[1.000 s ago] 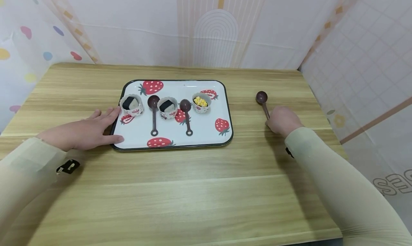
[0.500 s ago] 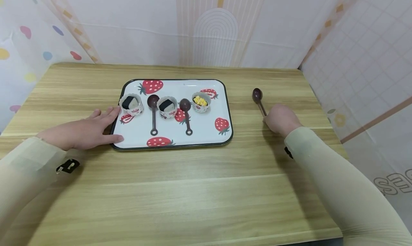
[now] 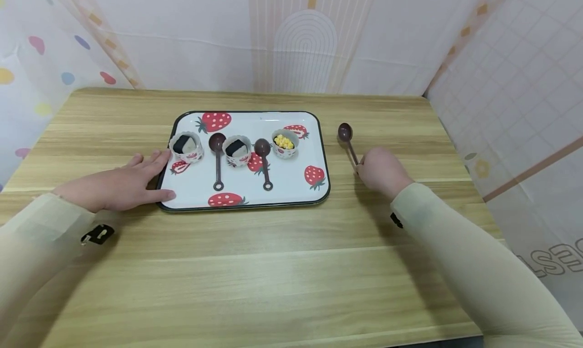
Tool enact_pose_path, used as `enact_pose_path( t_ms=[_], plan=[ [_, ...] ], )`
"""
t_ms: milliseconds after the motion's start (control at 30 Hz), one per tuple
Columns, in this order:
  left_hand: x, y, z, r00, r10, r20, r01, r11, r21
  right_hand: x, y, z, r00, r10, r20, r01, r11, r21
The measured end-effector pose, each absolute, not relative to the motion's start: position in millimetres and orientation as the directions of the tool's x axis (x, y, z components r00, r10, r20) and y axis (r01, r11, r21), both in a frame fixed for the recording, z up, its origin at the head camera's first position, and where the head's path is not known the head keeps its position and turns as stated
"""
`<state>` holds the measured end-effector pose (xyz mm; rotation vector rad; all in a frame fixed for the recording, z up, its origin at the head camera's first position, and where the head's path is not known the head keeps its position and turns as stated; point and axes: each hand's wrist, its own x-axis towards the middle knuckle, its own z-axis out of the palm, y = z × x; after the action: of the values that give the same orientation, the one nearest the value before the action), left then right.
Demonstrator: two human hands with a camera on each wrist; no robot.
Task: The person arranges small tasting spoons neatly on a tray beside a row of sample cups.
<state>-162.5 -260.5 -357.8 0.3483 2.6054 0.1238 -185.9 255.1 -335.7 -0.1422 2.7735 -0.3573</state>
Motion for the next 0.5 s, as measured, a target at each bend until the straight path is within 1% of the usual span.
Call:
enact_pose_path(
  t_ms=[500],
  plan=[
    [-162.5,-258.3,-355.6,-0.843,0.266,-0.467,0.218,0.964,0.156,-182.5,252.4,-341.1,-0.933,-0.133,-0.335,-0.025,0.952,-0.306]
  ],
)
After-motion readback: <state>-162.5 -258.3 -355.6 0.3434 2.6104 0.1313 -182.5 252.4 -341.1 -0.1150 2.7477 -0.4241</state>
